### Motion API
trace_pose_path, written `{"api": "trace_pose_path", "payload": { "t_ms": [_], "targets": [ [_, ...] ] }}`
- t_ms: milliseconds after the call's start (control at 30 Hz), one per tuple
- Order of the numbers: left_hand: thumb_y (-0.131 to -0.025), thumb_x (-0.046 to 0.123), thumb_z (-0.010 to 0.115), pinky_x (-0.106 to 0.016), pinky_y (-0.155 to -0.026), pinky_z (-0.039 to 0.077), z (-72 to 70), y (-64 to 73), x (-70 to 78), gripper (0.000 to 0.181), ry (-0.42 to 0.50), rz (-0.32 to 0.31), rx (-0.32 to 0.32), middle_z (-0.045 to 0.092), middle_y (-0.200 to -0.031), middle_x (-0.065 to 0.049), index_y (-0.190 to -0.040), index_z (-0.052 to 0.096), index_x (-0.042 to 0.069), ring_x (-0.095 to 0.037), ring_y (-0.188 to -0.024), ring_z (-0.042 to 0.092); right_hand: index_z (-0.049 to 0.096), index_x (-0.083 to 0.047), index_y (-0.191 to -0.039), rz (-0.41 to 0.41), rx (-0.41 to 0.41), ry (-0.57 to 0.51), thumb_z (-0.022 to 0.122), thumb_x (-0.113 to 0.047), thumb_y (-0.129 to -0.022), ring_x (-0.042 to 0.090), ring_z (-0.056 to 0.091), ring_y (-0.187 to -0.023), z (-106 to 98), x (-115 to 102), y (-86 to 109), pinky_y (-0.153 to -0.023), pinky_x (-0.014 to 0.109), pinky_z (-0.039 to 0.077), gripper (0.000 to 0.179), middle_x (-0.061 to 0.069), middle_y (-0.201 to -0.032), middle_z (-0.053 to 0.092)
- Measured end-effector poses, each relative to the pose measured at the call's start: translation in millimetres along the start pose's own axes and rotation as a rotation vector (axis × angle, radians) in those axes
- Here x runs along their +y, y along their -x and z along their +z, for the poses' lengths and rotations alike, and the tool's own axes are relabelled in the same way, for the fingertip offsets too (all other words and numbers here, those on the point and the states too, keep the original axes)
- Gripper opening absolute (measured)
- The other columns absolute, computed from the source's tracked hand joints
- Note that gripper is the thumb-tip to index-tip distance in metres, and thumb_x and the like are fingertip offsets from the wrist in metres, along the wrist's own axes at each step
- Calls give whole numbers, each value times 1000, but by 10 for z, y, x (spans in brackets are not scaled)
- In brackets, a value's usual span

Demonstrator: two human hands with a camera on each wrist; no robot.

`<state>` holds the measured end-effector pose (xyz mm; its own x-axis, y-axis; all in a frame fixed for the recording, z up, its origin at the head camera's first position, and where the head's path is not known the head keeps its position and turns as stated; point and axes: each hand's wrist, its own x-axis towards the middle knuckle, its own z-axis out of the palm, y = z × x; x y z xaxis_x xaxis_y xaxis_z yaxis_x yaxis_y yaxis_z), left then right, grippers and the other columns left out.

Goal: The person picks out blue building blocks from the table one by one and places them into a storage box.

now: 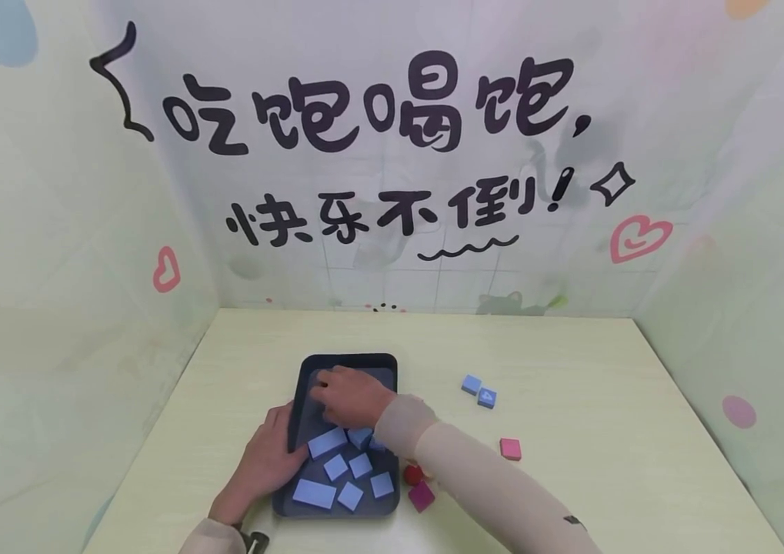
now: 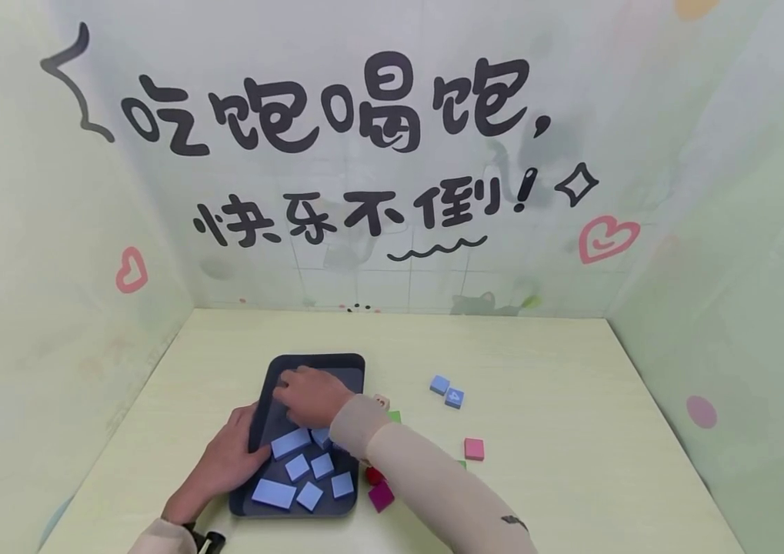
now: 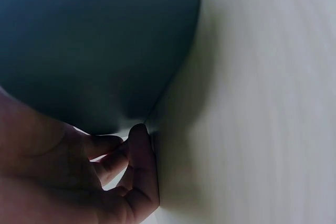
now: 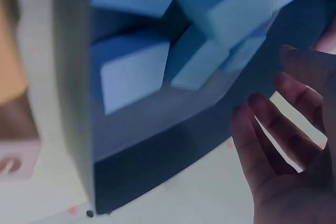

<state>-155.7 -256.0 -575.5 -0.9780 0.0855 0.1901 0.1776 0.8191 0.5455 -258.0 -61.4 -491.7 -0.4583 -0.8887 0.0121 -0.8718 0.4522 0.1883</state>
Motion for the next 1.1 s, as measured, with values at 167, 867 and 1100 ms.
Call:
{"api": "trace_pose_path", "payload": {
  "t_ms": [167, 867, 1100],
  "targets": [
    [-92, 19, 72, -65, -99, 55, -129, -2, 157, 79, 10, -52, -49, 52, -148, -32, -158, 43, -11, -50, -121, 62, 77, -21, -132, 55, 47, 14, 67, -33, -110, 13, 61, -102, -67, 194, 157, -90, 24, 55, 27, -2, -123, 70],
    [-91, 19, 73, -70, -101, 53, -69, 21, 110, 78, -5, -38, -8, 52, -147, -32, -156, 44, -13, -53, -123, 61, 74, -13, -111, 291, 212, -122, 73, -18, -102, 23, 59, -97, 261, 875, 1354, -84, 36, 58, 11, 5, -109, 68],
    [-93, 20, 71, -72, -105, 50, -42, 13, 86, 79, 15, -61, -39, 49, -150, -35, -160, 41, -12, -56, -128, 58, 76, -12, -112, 354, 209, -155, 74, -18, -100, 24, 59, -97, 441, 1031, 1643, -87, 39, 57, 14, 5, -110, 68]
  ]
}}
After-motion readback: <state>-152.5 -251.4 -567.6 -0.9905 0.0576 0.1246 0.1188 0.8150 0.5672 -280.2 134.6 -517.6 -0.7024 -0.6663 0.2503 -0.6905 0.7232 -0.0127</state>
